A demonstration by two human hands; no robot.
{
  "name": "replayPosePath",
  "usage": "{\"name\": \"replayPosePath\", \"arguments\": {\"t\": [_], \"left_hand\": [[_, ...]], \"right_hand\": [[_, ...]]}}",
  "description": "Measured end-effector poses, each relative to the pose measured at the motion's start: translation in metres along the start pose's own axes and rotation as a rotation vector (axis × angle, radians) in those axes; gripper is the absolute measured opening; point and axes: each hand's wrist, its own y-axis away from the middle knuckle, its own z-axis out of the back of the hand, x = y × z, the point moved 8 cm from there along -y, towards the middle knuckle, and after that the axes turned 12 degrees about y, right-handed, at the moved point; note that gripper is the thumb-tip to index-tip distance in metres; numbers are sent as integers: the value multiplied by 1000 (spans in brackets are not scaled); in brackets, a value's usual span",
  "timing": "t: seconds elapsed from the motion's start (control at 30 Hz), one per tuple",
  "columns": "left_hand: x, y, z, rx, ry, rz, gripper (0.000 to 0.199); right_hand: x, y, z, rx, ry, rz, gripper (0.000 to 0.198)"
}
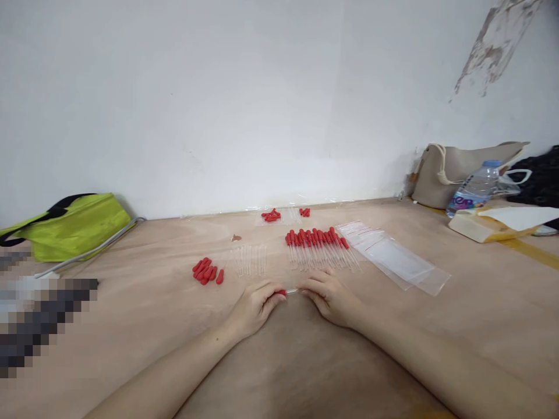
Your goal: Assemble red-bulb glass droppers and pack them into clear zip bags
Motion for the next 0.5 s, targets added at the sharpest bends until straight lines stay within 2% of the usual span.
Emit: {"name": "replayPosePath", "arguments": {"t": [0.2,0.5], "left_hand": [[-1,1,-3,35,-19,-50,20],[5,0,-5,45,-85,-48,22]], "right_hand": [[-3,-2,-4,10,2,36,22],[9,-4,0,-67,182,126,22]]}}
